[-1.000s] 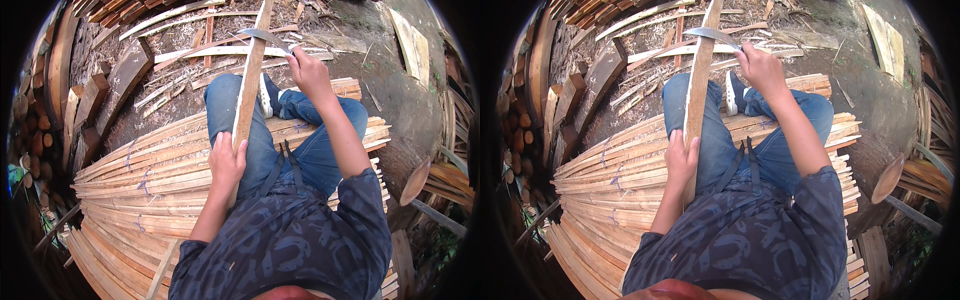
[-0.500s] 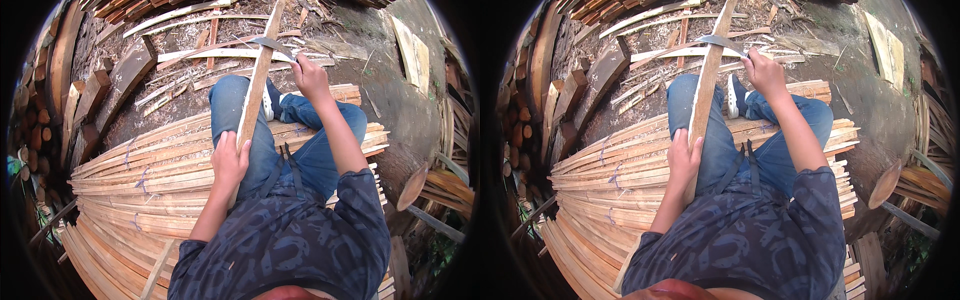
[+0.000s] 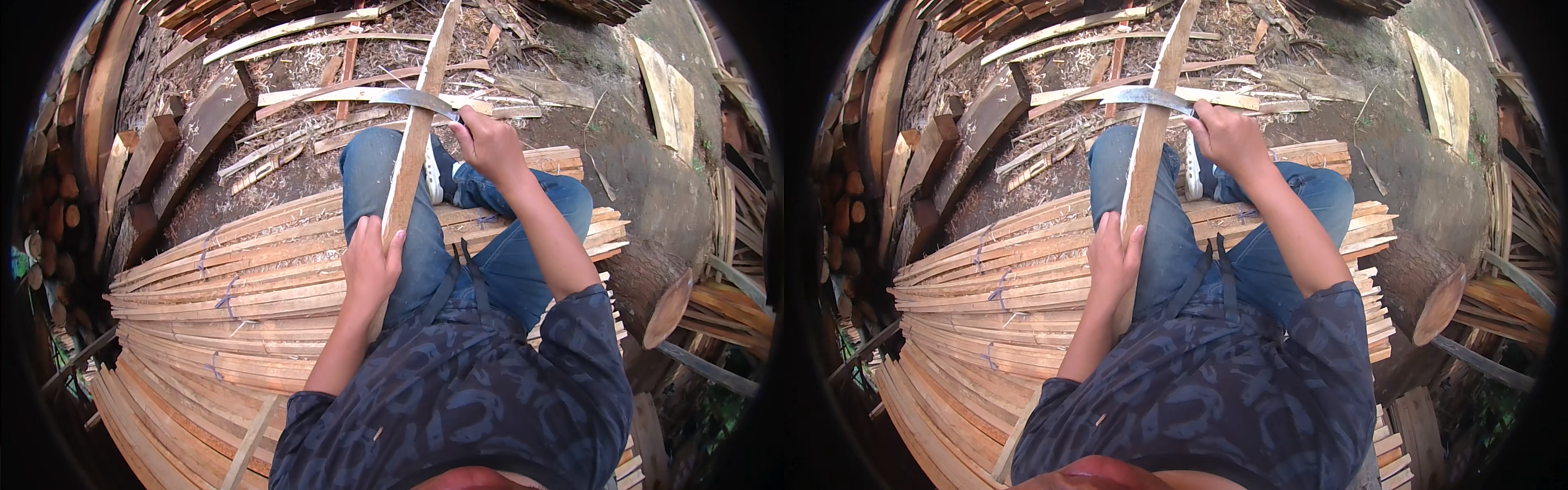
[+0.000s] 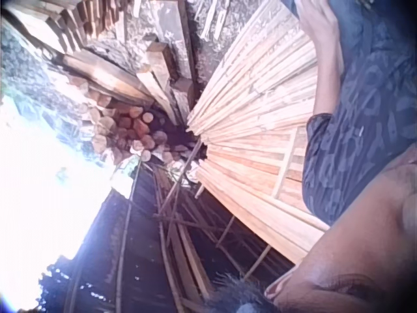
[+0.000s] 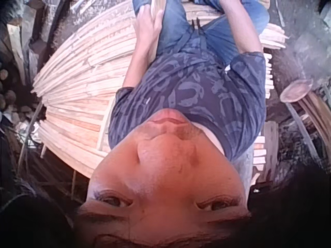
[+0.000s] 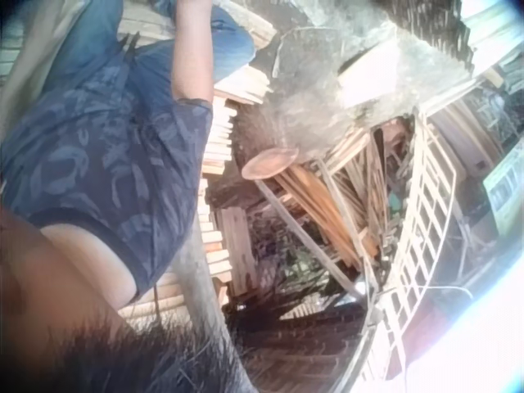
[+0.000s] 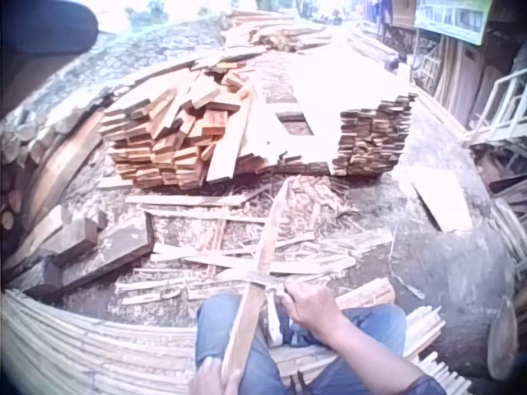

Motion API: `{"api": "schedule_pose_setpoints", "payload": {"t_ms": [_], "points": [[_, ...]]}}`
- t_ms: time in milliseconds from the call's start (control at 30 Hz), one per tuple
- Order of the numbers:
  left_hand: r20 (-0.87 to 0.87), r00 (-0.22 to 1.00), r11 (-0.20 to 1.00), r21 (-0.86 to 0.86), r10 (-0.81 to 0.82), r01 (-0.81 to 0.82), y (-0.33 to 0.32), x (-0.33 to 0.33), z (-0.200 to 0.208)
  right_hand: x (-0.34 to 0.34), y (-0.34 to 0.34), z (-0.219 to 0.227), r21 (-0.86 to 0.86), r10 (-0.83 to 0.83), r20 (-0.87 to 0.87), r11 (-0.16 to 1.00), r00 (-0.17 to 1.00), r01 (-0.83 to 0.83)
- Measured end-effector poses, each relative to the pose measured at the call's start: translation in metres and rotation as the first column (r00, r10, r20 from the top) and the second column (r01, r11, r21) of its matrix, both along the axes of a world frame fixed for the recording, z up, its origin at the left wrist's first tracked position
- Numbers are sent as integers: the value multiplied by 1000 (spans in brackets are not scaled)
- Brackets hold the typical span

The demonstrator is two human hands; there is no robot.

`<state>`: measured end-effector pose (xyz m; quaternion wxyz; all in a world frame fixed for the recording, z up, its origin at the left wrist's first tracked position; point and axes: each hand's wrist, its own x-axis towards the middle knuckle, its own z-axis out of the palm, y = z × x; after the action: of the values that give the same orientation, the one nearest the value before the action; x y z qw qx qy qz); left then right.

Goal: The person sits on the ground and uses a curved knife to shave thin strips from a long wooden plank held between their legs. They repeatedly draw the knife along the length of the wood to remove the outer layer, creating a pile of wood shavings.

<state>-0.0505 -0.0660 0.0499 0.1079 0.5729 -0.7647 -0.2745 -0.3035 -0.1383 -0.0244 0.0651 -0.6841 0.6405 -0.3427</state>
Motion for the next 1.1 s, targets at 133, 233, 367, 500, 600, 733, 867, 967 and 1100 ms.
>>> {"api": "schedule_pose_setpoints", "payload": {"t_ms": [133, 233, 367, 500, 600, 733, 867, 967, 1100], "points": [[-8, 1000, 1000, 0, -6, 6, 4, 2, -2, -39, -26, -9, 160, -255, -7, 954, 967, 253], [-31, 999, 1000, -13, -15, 15, -3, -3, -1, -90, -31, -32, 278, -489, -79, 826, 869, 491], [-25, 1000, 1000, -22, 10, -10, 0, 4, -2, -60, 12, -40, 390, -430, 263, 866, 864, 312], [-8, 1000, 1000, 9, 0, 0, 0, -2, 0, -16, 73, -70, 407, -426, 504, 885, 751, 228], [-29, 1000, 1000, -22, -5, 4, 1, -3, -3, 25, 100, -57, 358, -382, 629, 915, 678, 183], [14, 1000, 1000, -9, 12, -12, 3, -2, -2, 49, 91, -13, 220, -184, 464, 972, 867, 88], [-2, 1000, 999, -35, 9, -9, 2, -2, -4, 42, 61, 6, 89, -26, 215, 996, 976, 6], [9, 1000, 999, -34, 14, -13, 1, -5, -2, 24, 45, -4, 37, 9, 43, 999, 999, -10], [33, 999, 999, -33, 2, -1, 2, -6, -2, 29, 51, -8, 28, -47, 40, 999, 998, 46]]}}
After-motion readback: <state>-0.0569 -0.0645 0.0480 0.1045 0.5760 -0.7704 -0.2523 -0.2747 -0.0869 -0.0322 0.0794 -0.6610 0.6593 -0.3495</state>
